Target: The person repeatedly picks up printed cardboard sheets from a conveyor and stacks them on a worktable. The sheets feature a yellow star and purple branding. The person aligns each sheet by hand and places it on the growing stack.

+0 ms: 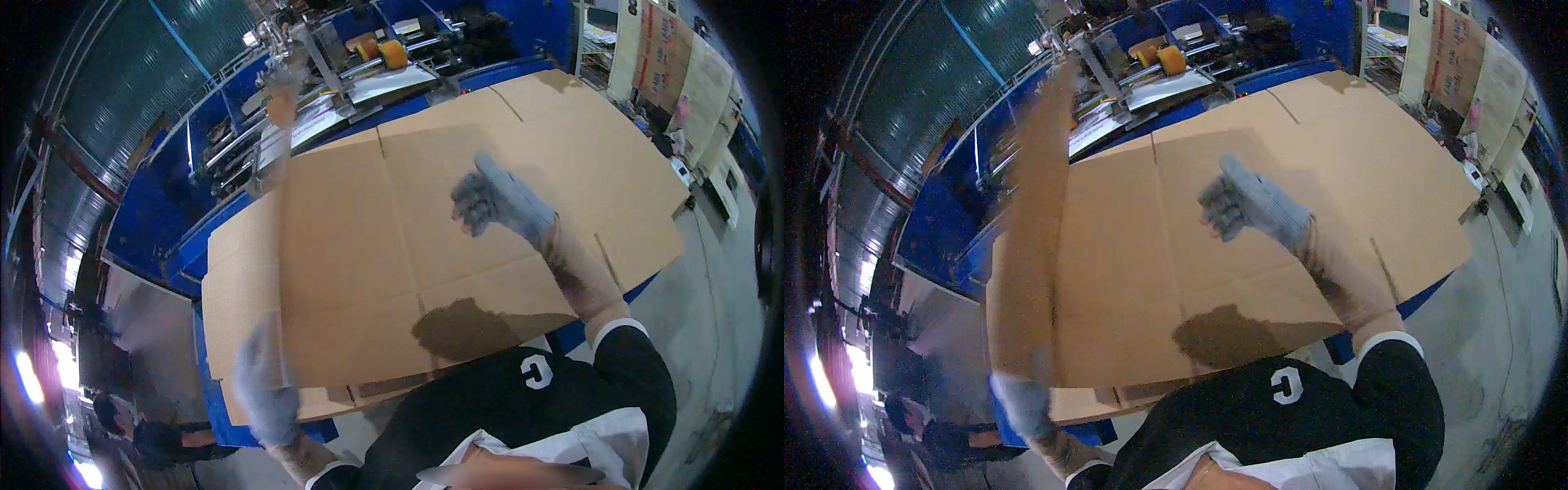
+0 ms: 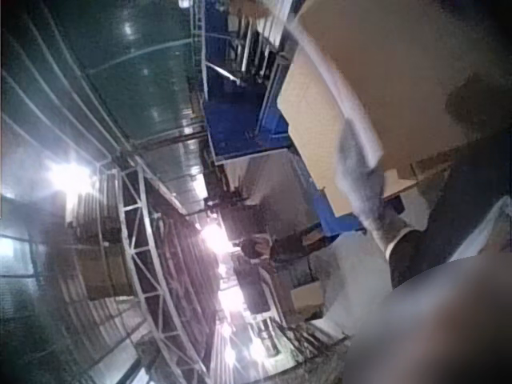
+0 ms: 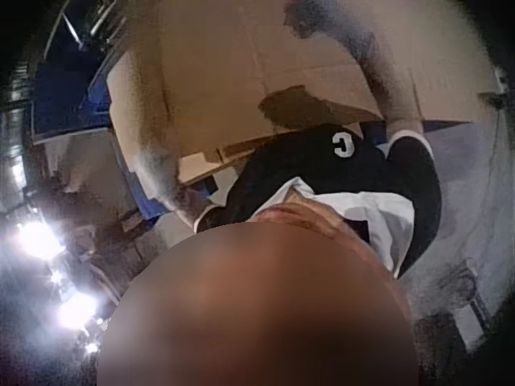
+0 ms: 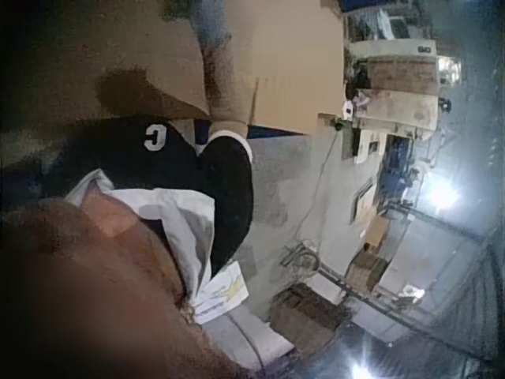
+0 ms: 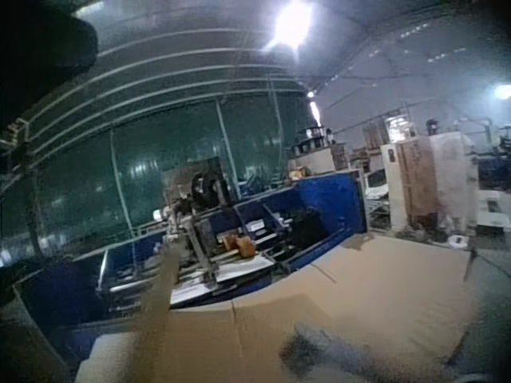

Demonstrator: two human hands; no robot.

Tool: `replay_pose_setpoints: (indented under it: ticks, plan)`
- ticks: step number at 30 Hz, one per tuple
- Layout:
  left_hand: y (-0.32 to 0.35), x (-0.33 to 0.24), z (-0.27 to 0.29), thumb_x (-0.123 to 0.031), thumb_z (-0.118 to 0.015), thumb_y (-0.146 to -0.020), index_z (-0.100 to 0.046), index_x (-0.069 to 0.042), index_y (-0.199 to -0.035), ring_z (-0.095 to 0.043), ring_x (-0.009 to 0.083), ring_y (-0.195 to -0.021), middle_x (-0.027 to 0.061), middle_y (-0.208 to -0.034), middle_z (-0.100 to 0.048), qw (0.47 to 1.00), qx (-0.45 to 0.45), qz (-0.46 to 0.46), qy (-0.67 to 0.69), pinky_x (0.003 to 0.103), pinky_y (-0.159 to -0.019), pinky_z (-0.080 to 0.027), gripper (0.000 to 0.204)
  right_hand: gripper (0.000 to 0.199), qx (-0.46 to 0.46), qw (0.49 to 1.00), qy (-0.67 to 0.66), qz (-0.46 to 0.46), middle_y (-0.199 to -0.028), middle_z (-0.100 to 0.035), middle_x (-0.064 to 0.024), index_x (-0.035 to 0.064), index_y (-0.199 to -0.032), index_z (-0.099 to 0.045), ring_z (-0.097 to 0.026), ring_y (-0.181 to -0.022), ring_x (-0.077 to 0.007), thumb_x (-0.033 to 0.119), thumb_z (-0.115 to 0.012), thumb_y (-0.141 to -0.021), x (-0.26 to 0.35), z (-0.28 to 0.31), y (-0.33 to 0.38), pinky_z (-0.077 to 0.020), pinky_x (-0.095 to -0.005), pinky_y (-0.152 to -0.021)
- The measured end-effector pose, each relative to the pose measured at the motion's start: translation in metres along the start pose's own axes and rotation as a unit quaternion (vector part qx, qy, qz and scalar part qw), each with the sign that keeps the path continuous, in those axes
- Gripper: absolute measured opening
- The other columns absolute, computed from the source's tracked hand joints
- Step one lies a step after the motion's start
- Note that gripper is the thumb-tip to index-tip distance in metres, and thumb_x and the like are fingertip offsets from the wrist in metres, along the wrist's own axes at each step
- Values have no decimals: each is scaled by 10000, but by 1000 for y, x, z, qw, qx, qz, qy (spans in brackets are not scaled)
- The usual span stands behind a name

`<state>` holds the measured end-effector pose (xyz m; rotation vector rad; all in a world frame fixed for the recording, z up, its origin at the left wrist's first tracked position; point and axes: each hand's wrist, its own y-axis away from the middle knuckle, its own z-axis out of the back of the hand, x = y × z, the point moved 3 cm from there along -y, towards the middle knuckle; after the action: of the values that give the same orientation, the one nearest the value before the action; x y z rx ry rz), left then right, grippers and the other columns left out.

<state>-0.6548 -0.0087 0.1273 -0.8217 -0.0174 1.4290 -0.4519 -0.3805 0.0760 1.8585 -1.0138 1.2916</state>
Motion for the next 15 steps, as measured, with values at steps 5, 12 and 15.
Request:
replay_pose_setpoints:
  ticks: [5,12,15]
  plan:
    - [19,-22,-96,25,-566,-690,-535,-149,-1282,-507,339,-1113,126,-1247,-539,964,176,-168,-109,485,-1026,-364,618,709,-1,995,56,82,-1029,-649,-150,-22,-1218,-522,-663,-814,-196,609,-356,-939,8,-13,-65,-548,-295,-679]
    - [39,-13,-109,-22,-609,-697,-649,-79,-1119,-587,315,-1064,119,-1169,-632,992,76,-94,-46,439,-981,-430,427,526,-27,981,-174,82,-1067,-630,-124,-13,-1211,-531,-631,-891,-192,446,-479,-960,-34,-31,-92,-530,-316,-784]
    - [39,-11,-107,-41,-603,-714,-650,-63,-1113,-587,318,-1069,121,-1162,-636,993,67,-81,-48,433,-981,-430,403,396,-77,977,-193,49,-949,-640,-110,29,-1110,-580,-629,-858,-175,384,-474,-970,-55,-25,-79,-524,-333,-785]
